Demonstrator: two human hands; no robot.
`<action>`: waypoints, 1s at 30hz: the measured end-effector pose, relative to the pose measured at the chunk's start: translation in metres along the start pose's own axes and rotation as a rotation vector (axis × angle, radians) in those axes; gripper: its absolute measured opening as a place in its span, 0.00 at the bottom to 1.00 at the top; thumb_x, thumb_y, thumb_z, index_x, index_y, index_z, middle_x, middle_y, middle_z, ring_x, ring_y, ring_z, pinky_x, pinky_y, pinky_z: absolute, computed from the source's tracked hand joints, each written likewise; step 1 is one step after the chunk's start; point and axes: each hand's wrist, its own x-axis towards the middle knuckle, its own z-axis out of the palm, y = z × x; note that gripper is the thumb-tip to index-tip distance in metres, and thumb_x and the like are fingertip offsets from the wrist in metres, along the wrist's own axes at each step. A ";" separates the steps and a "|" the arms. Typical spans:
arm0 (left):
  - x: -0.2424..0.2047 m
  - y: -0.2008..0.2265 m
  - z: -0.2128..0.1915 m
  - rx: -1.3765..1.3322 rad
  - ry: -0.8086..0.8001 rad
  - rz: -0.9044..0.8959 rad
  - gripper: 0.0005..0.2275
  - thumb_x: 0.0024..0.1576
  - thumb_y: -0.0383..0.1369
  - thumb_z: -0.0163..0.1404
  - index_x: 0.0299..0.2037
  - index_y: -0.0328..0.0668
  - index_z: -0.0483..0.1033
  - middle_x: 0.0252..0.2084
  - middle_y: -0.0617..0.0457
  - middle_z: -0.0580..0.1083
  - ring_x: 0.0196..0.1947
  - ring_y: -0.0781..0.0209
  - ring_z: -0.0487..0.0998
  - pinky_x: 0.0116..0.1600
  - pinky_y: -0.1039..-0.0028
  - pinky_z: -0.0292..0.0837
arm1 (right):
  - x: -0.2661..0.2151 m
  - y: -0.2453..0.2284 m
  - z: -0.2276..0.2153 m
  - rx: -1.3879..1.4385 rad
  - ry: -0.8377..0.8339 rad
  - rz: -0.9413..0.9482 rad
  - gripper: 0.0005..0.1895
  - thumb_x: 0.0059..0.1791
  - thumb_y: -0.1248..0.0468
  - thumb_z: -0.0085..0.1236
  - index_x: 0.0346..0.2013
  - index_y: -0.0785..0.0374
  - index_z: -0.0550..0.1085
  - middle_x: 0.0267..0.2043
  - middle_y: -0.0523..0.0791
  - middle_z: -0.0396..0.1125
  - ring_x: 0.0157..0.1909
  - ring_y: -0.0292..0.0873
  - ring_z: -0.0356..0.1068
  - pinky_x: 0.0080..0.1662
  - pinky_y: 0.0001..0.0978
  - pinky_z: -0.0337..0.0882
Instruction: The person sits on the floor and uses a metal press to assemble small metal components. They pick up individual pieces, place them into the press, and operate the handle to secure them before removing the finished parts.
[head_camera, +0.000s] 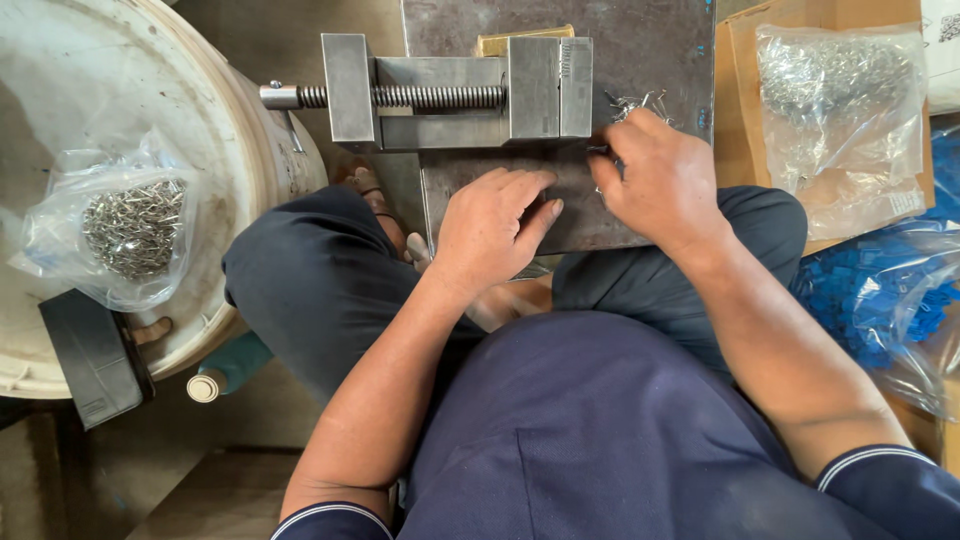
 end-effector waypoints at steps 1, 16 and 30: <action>0.000 0.000 0.000 0.001 0.002 0.005 0.10 0.59 0.33 0.56 0.47 0.39 0.77 0.37 0.48 0.77 0.38 0.45 0.77 0.42 0.58 0.72 | 0.001 0.001 0.002 -0.014 0.003 -0.008 0.06 0.50 0.64 0.66 0.37 0.62 0.78 0.37 0.47 0.69 0.34 0.52 0.71 0.36 0.41 0.70; -0.003 -0.002 0.001 -0.043 0.036 -0.008 0.06 0.63 0.35 0.53 0.43 0.42 0.78 0.33 0.50 0.75 0.35 0.49 0.76 0.40 0.61 0.71 | -0.032 -0.002 0.028 1.983 -0.273 0.734 0.03 0.57 0.70 0.55 0.42 0.68 0.72 0.36 0.46 0.69 0.27 0.32 0.60 0.29 0.22 0.60; -0.003 -0.006 -0.003 -0.208 -0.038 -0.090 0.09 0.66 0.37 0.50 0.40 0.40 0.76 0.30 0.47 0.72 0.33 0.47 0.76 0.38 0.62 0.70 | -0.002 -0.016 -0.013 0.631 -0.086 0.005 0.05 0.51 0.69 0.63 0.39 0.65 0.76 0.36 0.44 0.71 0.31 0.36 0.67 0.33 0.26 0.66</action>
